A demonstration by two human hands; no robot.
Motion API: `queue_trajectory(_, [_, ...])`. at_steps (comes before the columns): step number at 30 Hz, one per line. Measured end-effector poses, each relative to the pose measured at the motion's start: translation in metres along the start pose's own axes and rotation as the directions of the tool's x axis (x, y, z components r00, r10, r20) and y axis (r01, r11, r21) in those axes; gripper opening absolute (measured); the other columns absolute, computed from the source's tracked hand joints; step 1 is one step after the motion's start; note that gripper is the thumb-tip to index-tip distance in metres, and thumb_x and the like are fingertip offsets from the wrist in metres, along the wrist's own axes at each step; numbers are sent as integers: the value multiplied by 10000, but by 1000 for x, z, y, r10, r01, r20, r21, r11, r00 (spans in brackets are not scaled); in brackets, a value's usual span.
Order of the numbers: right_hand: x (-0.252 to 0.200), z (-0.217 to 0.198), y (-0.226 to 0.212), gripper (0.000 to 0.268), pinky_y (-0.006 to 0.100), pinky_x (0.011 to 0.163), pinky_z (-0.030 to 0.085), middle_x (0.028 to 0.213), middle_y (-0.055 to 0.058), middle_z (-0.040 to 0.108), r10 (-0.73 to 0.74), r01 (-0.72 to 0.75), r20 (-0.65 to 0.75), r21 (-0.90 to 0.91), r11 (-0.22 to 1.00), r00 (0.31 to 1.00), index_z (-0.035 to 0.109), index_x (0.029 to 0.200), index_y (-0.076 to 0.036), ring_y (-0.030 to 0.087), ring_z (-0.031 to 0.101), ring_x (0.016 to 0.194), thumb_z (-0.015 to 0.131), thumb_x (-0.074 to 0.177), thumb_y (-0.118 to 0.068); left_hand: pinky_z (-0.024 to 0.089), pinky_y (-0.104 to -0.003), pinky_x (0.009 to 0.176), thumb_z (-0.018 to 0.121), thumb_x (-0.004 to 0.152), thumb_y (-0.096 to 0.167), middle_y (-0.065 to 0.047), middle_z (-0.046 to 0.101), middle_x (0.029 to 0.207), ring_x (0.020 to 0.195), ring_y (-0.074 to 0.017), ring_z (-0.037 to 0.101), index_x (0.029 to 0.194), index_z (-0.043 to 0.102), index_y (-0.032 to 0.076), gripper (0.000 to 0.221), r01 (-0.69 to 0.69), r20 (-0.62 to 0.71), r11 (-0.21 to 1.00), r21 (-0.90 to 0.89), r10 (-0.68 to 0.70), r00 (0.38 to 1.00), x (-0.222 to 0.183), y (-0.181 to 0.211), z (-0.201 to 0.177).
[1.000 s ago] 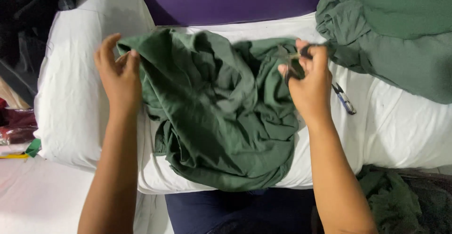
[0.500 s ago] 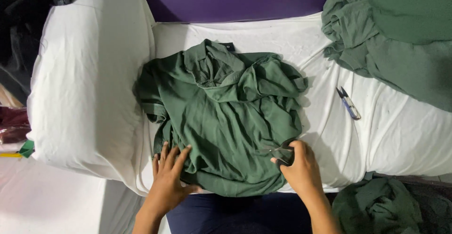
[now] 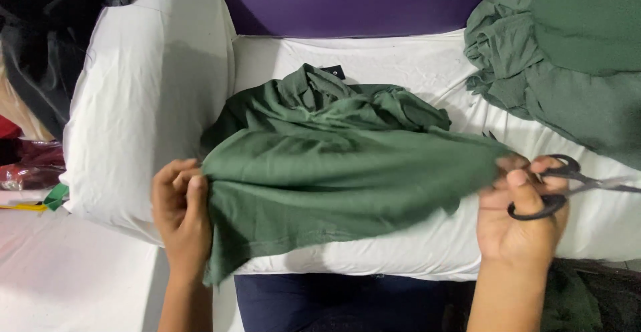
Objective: Trimming excess threads from green garments using scissors
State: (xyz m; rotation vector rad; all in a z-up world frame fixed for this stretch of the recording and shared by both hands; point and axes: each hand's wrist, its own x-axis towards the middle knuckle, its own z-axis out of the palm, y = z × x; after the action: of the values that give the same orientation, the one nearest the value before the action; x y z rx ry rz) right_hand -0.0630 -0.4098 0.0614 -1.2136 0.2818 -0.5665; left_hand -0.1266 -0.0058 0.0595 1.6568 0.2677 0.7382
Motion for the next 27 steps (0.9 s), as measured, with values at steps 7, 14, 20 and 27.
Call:
queue_trajectory(7, [-14, -25, 66, 289, 411, 946, 591, 1323, 104, 608, 177, -49, 289, -403, 914, 941, 570, 1078, -113, 270, 677, 1122, 740, 866, -211, 412, -405, 1064, 860, 709, 337, -115, 513, 1393, 1301, -257, 512, 1437, 411, 92, 889, -49, 355, 944, 327, -75, 932, -34, -71, -8])
queue_trajectory(14, [-31, -31, 118, 582, 540, 1002, 454, 1241, 167, 587, -215, 585, 544, -734, 346, 811, 512, 971, -14, 361, 549, 1236, 933, 720, -328, 461, -488, 967, 856, 635, 150, -116, 583, 1351, 1132, -359, 587, 1197, 683, 209, 591, -330, 451, 732, 596, 35, 892, -81, -119, -21])
queue_trajectory(20, [-9, -8, 130, 197, 385, 804, 529, 928, 18, 749, -144, 368, 345, -777, 510, 928, 618, 968, -124, 276, 725, 915, 719, 813, -56, 515, -327, 1027, 725, 906, 145, -64, 754, 1166, 1158, -199, 685, 1123, 741, 68, 231, -39, 274, 937, 348, -62, 960, -59, -68, -4])
queue_trajectory(27, [-27, -51, 94, 318, 440, 952, 584, 1002, 61, 700, 275, -274, -15, 59, 960, 961, 534, 920, -186, 205, 693, 978, 755, 784, -2, 314, -237, 674, 526, 1079, 314, 61, 489, 756, 729, -70, 401, 857, 623, 103, 321, 343, -4, 928, 144, -346, 938, -77, -58, -28])
